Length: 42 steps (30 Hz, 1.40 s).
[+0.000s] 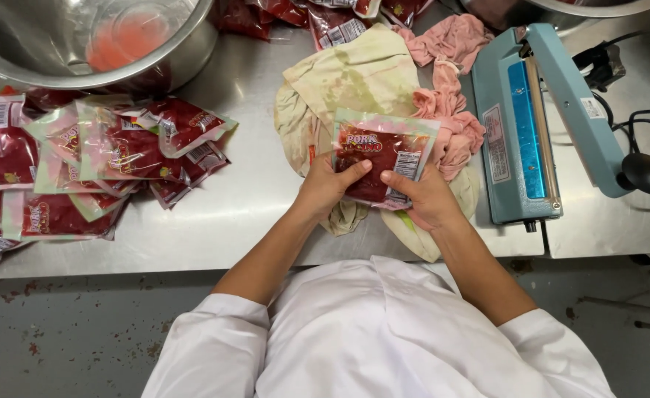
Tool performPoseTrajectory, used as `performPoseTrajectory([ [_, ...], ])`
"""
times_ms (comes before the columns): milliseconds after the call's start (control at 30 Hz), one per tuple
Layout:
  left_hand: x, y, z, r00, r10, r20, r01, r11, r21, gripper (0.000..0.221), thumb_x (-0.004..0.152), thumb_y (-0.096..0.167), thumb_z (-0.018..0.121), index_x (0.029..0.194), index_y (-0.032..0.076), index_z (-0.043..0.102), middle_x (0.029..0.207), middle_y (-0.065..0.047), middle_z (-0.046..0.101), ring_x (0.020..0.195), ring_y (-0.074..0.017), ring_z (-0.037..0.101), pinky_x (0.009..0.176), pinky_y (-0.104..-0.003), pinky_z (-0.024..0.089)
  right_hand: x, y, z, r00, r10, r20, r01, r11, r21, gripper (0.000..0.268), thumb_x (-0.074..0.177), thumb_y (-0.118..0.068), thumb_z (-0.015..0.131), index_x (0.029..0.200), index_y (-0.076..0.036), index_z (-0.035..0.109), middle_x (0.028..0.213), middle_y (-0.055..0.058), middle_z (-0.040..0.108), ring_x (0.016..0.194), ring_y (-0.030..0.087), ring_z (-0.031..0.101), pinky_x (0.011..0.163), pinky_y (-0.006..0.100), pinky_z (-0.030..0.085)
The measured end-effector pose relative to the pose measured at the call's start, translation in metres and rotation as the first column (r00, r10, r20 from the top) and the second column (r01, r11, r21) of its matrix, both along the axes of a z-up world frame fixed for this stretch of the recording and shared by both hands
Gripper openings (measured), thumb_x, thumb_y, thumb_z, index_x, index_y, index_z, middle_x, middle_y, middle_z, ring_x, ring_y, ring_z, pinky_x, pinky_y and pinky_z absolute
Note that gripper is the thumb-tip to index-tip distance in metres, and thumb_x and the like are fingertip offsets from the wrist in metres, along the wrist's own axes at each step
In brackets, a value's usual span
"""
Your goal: The person wipes down small plastic packages of meat with a pink cloth, places each one into a larger plastic bag, and then seals the larger bag using a heat sealing machine.
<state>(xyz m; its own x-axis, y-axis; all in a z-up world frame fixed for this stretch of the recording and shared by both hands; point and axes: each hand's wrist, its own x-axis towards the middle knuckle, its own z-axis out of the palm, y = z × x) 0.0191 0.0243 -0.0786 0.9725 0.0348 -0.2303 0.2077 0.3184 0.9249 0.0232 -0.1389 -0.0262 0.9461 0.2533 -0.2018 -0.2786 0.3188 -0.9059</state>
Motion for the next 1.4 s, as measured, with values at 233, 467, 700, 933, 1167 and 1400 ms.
performPoseTrajectory([
  [233,-0.007,0.004,0.024,0.997,-0.075,-0.01,0.075,0.995,0.067,0.052,0.074,0.024,0.096,0.111,-0.005,0.073,0.098,-0.015,0.075,0.09,-0.0206,0.068,0.086,-0.038,0.057,0.009,-0.009,-0.021,1.0,-0.026,0.0,0.026,0.999,0.037,0.031,0.078,0.008,0.083,0.105,-0.001,0.073,0.091,0.009,0.075,0.082,0.016,0.073,0.079,0.034,0.062],
  [467,-0.003,-0.004,0.016,0.998,0.024,-0.063,-0.026,0.999,-0.038,0.046,0.072,0.016,0.096,0.106,-0.004,0.074,0.089,-0.011,0.075,0.082,-0.018,0.07,0.08,-0.033,0.058,0.009,-0.004,-0.012,0.999,0.011,0.046,-0.009,0.999,-0.043,0.036,0.08,0.005,0.083,0.112,-0.004,0.071,0.096,0.007,0.075,0.088,0.015,0.072,0.083,0.035,0.061],
  [700,-0.006,-0.007,0.025,0.999,-0.009,-0.039,0.008,1.0,-0.016,0.049,0.07,0.015,0.097,0.111,-0.002,0.075,0.096,-0.01,0.075,0.091,-0.018,0.068,0.087,-0.037,0.057,0.006,0.005,0.007,0.996,-0.07,0.053,0.074,0.994,-0.076,0.03,0.082,0.001,0.084,0.108,-0.004,0.07,0.088,0.004,0.071,0.078,0.011,0.067,0.076,0.029,0.06],
  [933,-0.005,-0.009,0.01,0.998,0.002,-0.061,-0.002,1.0,0.005,0.047,0.074,0.017,0.096,0.112,-0.001,0.075,0.097,-0.012,0.076,0.091,-0.02,0.071,0.087,-0.039,0.057,0.002,0.004,0.01,0.997,-0.06,0.04,0.064,0.994,-0.094,0.02,0.084,0.002,0.082,0.101,-0.001,0.071,0.081,0.006,0.071,0.075,0.01,0.068,0.071,0.026,0.059],
  [1167,0.001,-0.008,0.01,0.993,0.064,-0.099,-0.061,0.998,0.027,0.048,0.073,0.023,0.097,0.108,-0.002,0.075,0.094,-0.013,0.076,0.088,-0.0188,0.071,0.083,-0.034,0.058,0.009,-0.013,-0.012,0.999,0.028,0.041,-0.021,0.987,-0.162,0.034,0.082,-0.001,0.084,0.114,-0.003,0.073,0.095,0.005,0.076,0.085,0.011,0.071,0.081,0.029,0.061],
  [1400,0.007,-0.011,0.019,0.992,0.017,-0.122,-0.011,0.999,0.048,0.067,0.066,0.029,0.1,0.115,-0.006,0.071,0.101,-0.017,0.076,0.095,-0.0241,0.07,0.087,-0.041,0.057,0.017,-0.016,-0.038,0.999,-0.021,0.045,0.027,0.991,-0.134,0.034,0.082,0.002,0.083,0.113,-0.007,0.074,0.099,0.004,0.077,0.088,0.01,0.072,0.084,0.029,0.061],
])
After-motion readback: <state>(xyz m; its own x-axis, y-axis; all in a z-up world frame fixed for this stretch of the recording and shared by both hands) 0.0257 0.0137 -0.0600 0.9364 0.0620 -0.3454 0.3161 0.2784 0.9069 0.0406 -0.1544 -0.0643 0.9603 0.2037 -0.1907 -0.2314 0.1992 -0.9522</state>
